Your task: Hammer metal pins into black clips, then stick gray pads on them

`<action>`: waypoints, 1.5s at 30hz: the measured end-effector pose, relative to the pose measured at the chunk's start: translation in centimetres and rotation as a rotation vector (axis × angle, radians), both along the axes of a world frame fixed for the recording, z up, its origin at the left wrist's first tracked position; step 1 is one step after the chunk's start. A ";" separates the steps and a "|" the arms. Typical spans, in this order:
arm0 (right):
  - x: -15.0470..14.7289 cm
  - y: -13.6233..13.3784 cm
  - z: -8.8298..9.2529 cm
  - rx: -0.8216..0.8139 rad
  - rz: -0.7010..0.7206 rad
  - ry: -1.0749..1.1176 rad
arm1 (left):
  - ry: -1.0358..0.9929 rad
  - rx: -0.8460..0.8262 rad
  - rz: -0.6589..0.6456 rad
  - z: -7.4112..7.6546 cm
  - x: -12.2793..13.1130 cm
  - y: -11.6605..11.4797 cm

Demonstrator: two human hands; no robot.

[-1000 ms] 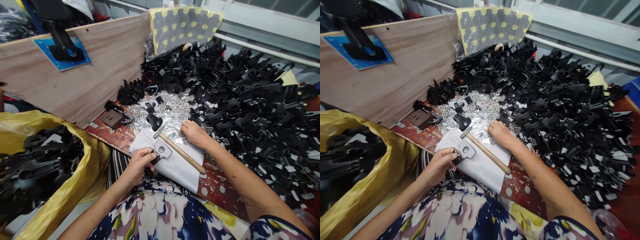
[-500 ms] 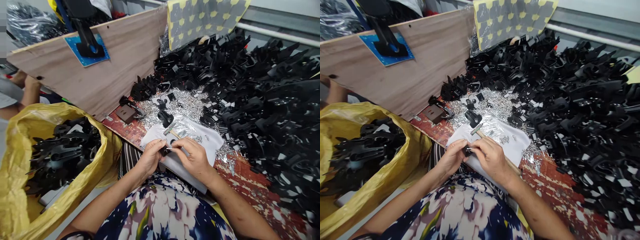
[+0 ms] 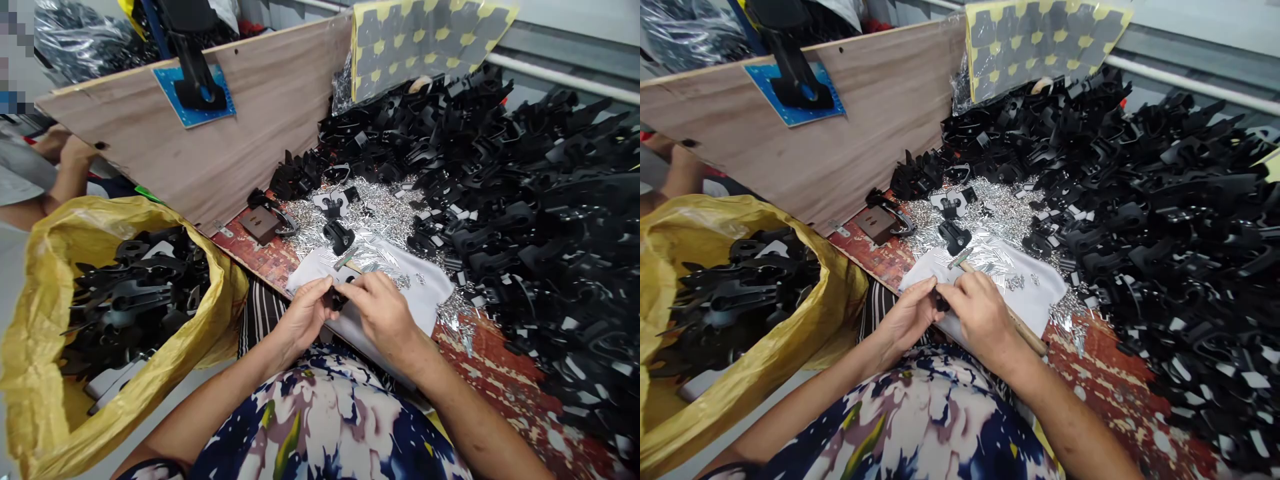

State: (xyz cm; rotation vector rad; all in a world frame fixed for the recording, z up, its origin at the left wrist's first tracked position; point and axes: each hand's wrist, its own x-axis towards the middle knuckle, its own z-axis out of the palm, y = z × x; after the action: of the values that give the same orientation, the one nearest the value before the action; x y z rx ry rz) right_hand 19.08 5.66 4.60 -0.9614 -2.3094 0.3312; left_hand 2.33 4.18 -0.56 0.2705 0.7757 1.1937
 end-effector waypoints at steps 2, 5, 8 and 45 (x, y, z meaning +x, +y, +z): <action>0.3 0.0 0.1 -0.070 -0.039 0.142 | -0.013 -0.021 -0.024 -0.1 -0.1 0.0; 0.0 0.2 -0.3 -0.248 -0.074 0.387 | -0.042 -0.048 -0.044 -0.1 -0.1 0.0; -0.8 0.6 -1.4 -0.328 -0.086 0.491 | -0.079 -0.060 -0.039 0.2 0.1 -0.1; 9.9 -4.5 -3.9 -0.282 -0.394 -0.493 | 1.233 0.347 -0.094 -3.3 -2.4 -4.0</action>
State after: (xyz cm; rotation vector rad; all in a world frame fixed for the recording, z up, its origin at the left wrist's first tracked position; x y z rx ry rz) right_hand 28.94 1.12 0.65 -1.7732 -2.4565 0.2798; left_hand -0.05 0.20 -3.85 1.3914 1.5713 0.9882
